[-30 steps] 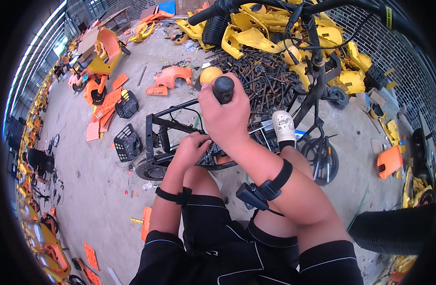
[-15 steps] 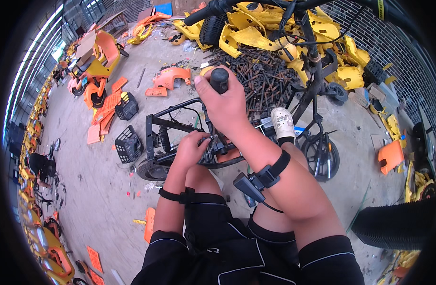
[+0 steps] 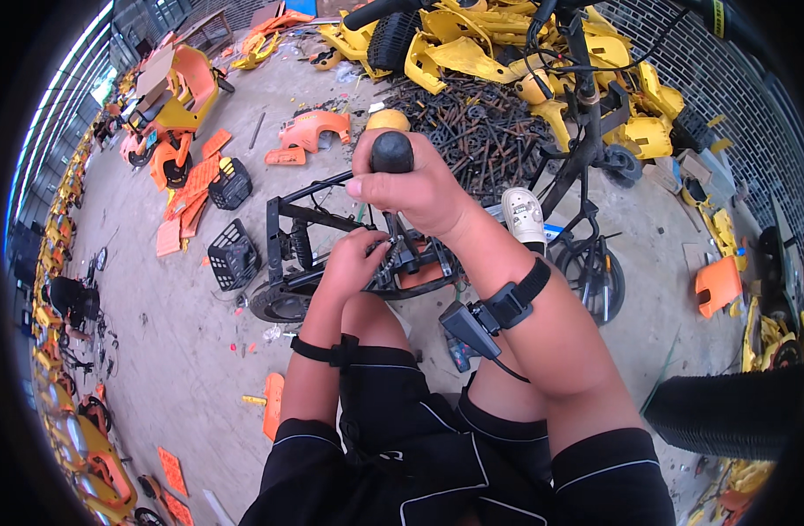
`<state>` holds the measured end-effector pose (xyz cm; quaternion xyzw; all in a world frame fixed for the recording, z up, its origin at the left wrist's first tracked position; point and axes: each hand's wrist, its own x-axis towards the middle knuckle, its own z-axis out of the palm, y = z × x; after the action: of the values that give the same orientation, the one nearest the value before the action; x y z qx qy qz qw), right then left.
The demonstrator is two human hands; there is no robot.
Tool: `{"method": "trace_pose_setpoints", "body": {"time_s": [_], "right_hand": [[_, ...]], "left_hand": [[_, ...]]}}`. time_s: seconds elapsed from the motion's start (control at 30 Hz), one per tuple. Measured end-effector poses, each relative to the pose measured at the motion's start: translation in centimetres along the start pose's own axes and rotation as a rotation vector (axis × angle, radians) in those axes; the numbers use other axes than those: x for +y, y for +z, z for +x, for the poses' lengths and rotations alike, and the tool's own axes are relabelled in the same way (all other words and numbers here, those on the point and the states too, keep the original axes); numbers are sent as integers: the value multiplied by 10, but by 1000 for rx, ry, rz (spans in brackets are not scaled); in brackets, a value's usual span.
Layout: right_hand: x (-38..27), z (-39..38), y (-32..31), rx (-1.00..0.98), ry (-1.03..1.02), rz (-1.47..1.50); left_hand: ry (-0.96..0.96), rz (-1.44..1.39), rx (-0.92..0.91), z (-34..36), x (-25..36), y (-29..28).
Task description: The person works on a bicycle frame by using a screwdriver to tighten components and manipulating a wire with their hands.
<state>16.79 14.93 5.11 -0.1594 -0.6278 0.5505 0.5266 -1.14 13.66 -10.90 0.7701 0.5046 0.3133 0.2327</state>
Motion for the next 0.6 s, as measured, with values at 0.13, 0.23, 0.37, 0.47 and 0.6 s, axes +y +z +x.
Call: {"method": "trace_pose_setpoints", "body": {"time_s": [0.13,0.23,0.37,0.47,0.6], "right_hand": [[5,2,-5,360,14,40],[6,1,-9,549,19,83],[11,2,-3,628,-79,-55],[13,1,-1,659,-132,-88],[8,-1,8,695,-182,-177]], "left_hand": [[-7,34,-3,1,-1,-1],[-3,46,22,1,-4,3],[-4,48,43,0,0,6],[5,70,65,-2,4,7],[-30,81,79,-5,10,11]]}}
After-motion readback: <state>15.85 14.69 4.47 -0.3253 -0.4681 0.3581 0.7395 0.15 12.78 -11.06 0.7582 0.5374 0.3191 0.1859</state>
